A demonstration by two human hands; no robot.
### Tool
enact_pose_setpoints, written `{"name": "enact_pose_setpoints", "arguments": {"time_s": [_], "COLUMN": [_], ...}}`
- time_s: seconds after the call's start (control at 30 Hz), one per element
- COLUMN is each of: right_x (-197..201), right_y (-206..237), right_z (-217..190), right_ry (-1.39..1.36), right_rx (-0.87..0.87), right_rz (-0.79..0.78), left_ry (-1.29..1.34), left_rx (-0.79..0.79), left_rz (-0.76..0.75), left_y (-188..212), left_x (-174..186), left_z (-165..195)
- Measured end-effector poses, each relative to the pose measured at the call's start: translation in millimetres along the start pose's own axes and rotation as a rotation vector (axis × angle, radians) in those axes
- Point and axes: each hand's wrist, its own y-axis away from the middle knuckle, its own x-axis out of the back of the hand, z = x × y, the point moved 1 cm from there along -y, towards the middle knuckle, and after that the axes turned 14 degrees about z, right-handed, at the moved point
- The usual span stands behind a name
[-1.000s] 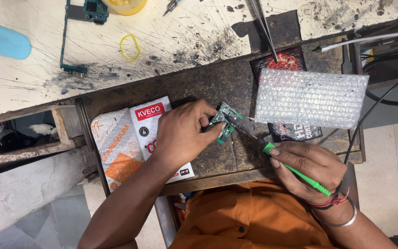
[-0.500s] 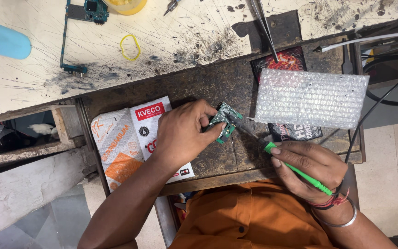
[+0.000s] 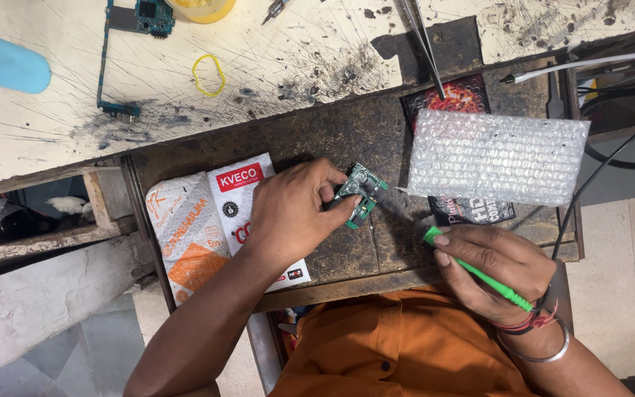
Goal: The person holds a small green circuit board in the left hand and uses a green-handled soldering iron in the right hand to apply heat to several solder joints. The board is rotated and repositioned to access different points while the soldering iron is applied continuously.
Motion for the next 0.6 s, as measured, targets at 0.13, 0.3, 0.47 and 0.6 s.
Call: {"name": "enact_pose_setpoints", "arguments": {"time_s": [0.13,0.3,0.47,0.6], "right_x": [-0.2,-0.3,-0.2,-0.8], "right_y": [0.0,-0.5,-0.1,0.5], "right_z": [-0.9,-1.1,-1.0,0.0], "right_ry": [0.008,0.026,-0.001,0.029], "right_rx": [0.005,0.002,0.026,0.011], "right_rz": [-0.003,0.011,-0.004,0.029], "left_ry": [-0.005,0.010,0.025,0.041], "left_rx": [0.000,0.020,0.016,0.022], "left_rz": [0.001,-0.001,0.020,0.018], "left_y": [-0.5,-0.6,-0.3,0.3], "left_x": [-0.4,-1.1,0.3,2.1], "left_z": [-0.2,-0.1,1.3,3.0]}}
